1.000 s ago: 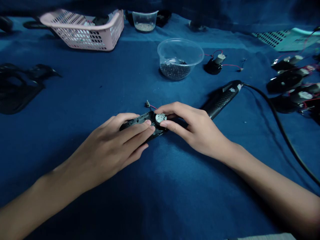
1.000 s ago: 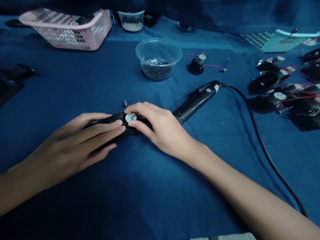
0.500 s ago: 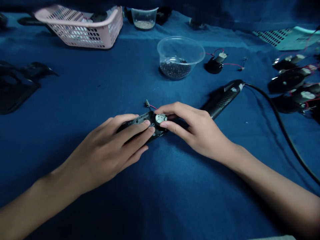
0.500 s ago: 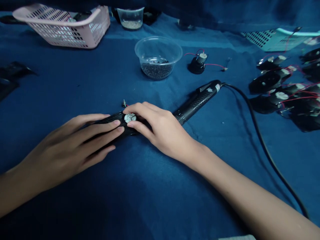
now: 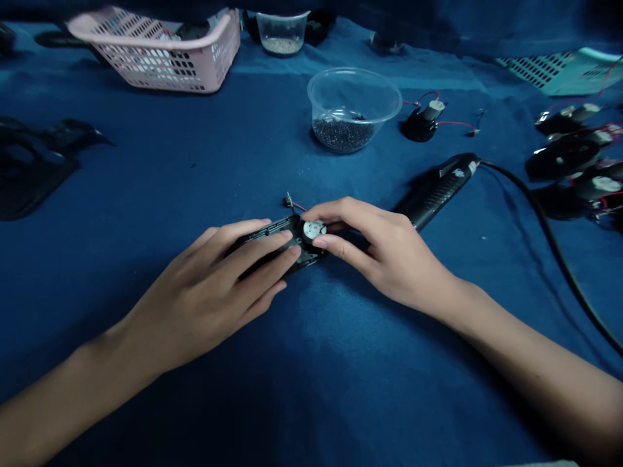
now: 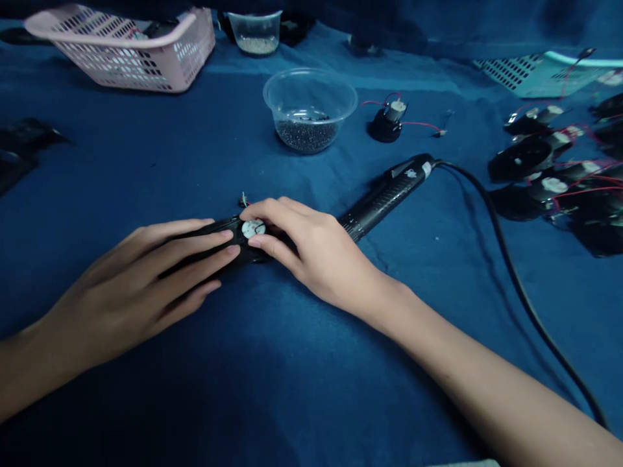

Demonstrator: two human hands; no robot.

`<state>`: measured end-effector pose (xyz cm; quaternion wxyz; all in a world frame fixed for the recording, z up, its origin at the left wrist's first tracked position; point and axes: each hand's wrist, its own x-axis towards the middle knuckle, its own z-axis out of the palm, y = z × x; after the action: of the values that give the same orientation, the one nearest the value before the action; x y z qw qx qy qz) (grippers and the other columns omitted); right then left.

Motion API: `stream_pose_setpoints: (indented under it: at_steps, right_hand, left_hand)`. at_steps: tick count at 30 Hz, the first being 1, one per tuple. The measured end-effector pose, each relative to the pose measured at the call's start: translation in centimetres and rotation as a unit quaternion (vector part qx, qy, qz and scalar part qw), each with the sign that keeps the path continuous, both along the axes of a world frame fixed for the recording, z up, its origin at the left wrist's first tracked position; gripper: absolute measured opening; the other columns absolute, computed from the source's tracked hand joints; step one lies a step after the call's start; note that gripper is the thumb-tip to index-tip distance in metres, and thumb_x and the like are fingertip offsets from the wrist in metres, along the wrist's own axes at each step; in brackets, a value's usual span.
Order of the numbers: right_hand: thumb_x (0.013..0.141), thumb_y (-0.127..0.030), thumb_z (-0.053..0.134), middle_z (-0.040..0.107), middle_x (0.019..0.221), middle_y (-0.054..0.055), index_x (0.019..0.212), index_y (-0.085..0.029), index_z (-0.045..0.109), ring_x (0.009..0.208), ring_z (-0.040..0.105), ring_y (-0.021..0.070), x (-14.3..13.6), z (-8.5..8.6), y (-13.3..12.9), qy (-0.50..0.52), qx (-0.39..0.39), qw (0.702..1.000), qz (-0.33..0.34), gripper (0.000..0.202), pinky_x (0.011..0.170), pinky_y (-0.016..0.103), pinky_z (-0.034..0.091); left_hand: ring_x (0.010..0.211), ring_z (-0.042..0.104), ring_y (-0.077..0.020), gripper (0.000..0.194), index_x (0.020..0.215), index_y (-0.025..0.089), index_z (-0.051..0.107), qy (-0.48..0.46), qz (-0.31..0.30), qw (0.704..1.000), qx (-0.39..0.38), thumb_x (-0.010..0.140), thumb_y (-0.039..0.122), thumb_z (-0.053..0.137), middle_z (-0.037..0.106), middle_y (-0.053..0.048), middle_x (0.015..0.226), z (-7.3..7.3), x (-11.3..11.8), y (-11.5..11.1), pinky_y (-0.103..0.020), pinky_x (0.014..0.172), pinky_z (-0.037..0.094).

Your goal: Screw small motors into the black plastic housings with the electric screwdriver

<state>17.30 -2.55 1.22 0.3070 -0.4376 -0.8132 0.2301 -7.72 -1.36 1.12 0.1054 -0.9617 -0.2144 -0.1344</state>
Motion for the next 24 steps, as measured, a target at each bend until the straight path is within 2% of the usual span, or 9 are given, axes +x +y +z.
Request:
stream_pose_setpoints:
  at_steps: [5, 11, 15, 19, 24]
  right_hand:
    - [0.097, -0.025, 0.053, 0.064, 0.118, 0.002, 0.12, -0.015, 0.058, 0.106, 0.06, 0.0104, 0.0, -0.02, 0.01, 0.001, -0.005, 1.0, 0.0, 0.026, 0.096, 0.019, 0.044]
    - [0.097, -0.026, 0.053, 0.064, 0.117, 0.002, 0.118, -0.017, 0.058, 0.105, 0.061, 0.0124, 0.0, -0.01, 0.07, -0.003, -0.004, 1.0, -0.004, 0.024, 0.094, 0.022, 0.046]
    - [0.097, -0.028, 0.052, 0.065, 0.117, 0.003, 0.117, -0.019, 0.059, 0.105, 0.062, 0.0149, 0.0, 0.03, 0.03, 0.001, -0.015, 1.0, -0.008, 0.023, 0.093, 0.027, 0.048]
    - [0.097, -0.029, 0.051, 0.065, 0.118, 0.004, 0.118, -0.02, 0.058, 0.105, 0.062, 0.0173, -0.01, 0.04, 0.03, 0.0, -0.022, 1.0, -0.012, 0.024, 0.093, 0.031, 0.05]
    - [0.097, -0.028, 0.052, 0.065, 0.118, 0.003, 0.118, -0.019, 0.058, 0.105, 0.062, 0.0153, 0.0, 0.06, 0.05, -0.002, -0.019, 1.0, -0.01, 0.024, 0.094, 0.027, 0.049]
  left_hand:
    - [0.131, 0.048, -0.0263, 0.046, 0.142, 0.017, 0.044, -0.009, 0.001, 1.0, -0.028, 0.096, 0.019, 0.051, 0.057, -0.008, 0.136, 0.02, -0.1, 0.07, -0.044, 0.106, 0.047]
    - [0.13, 0.049, -0.0262, 0.044, 0.138, 0.022, 0.049, -0.05, 0.01, 0.998, -0.042, 0.094, 0.021, 0.055, 0.057, -0.005, 0.136, 0.66, -0.66, 0.36, -0.044, 0.104, 0.046]
    - [0.131, 0.048, -0.0267, 0.046, 0.138, 0.021, 0.049, -0.023, -0.006, 0.999, -0.046, 0.093, 0.022, 0.057, 0.055, -0.005, 0.138, 0.45, -0.7, 0.49, -0.045, 0.105, 0.046]
    - [0.133, 0.046, -0.0241, 0.045, 0.139, 0.022, 0.047, -0.027, -0.008, 0.997, -0.077, 0.094, 0.023, 0.055, 0.055, -0.003, 0.138, -0.04, -0.54, 0.57, -0.043, 0.11, 0.045]
    - [0.137, 0.04, -0.0246, 0.05, 0.143, 0.029, 0.04, -0.033, 0.01, 0.989, -0.143, 0.095, 0.022, 0.052, 0.051, -0.001, 0.142, 0.12, -0.72, 0.39, -0.047, 0.113, 0.041]
